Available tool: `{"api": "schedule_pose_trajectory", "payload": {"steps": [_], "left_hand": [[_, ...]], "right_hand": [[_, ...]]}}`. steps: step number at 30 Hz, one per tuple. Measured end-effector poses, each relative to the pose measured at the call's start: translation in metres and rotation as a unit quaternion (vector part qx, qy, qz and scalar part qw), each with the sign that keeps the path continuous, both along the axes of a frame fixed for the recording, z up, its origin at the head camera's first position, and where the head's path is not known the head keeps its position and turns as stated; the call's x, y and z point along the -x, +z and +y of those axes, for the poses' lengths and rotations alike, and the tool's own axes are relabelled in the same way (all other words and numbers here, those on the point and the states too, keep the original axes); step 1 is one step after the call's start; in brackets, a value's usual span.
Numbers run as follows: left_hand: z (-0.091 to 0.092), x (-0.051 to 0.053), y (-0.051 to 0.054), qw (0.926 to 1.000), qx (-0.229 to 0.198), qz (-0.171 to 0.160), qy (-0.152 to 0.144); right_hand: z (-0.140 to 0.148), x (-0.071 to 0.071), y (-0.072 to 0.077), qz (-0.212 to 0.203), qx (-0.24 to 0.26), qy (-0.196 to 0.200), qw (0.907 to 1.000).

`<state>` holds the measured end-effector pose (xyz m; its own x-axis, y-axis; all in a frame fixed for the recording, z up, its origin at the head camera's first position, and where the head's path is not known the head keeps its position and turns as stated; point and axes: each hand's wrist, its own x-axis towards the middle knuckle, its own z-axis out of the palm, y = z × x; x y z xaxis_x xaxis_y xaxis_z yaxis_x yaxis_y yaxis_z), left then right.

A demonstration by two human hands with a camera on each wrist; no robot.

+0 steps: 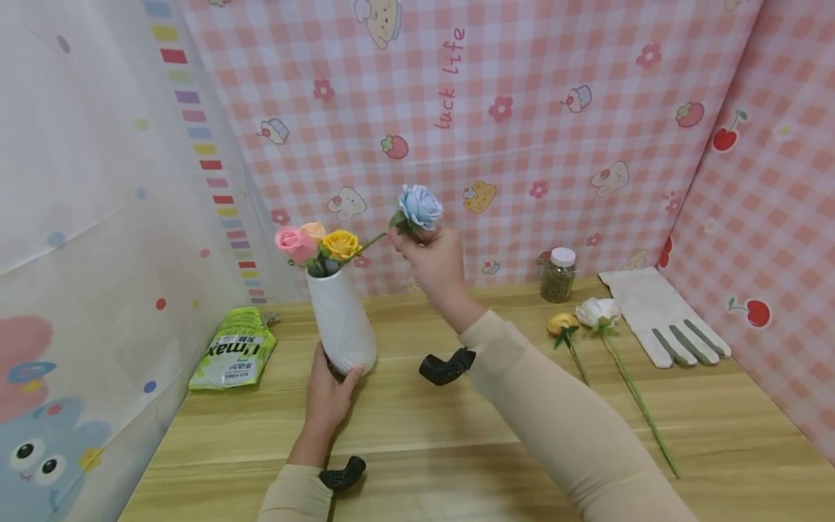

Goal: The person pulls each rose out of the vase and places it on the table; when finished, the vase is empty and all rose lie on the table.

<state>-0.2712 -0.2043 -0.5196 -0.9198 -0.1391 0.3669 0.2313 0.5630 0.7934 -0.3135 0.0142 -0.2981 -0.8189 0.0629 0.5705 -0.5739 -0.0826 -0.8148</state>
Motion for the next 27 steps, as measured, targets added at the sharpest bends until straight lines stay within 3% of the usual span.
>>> {"api": "schedule_pose_trajectory", "payload": {"steps": [8,13,16,22,27], "left_hand": [[0.001,0.0,0.0,1.0,0.002,0.0,-0.002],[0.001,0.0,-0.001,1.0,0.001,0.005,-0.001],[0.001,0.001,-0.003,1.0,-0.003,0.008,0.001],[0.001,0.001,-0.003,1.0,-0.006,0.006,0.0],[0.001,0.001,-0.002,0.9999,-0.012,0.001,-0.002]], "right_hand": [[0.038,-0.004,0.002,-0.004,0.083,0.002,0.9966],[0.07,-0.01,-0.001,-0.016,0.173,-0.007,0.9847],[0.091,-0.017,-0.006,-0.027,0.201,-0.009,0.9791],[0.13,-0.034,-0.03,-0.055,0.189,-0.017,0.9803],[0.151,-0.048,-0.054,-0.107,0.171,-0.052,0.9781]]}}
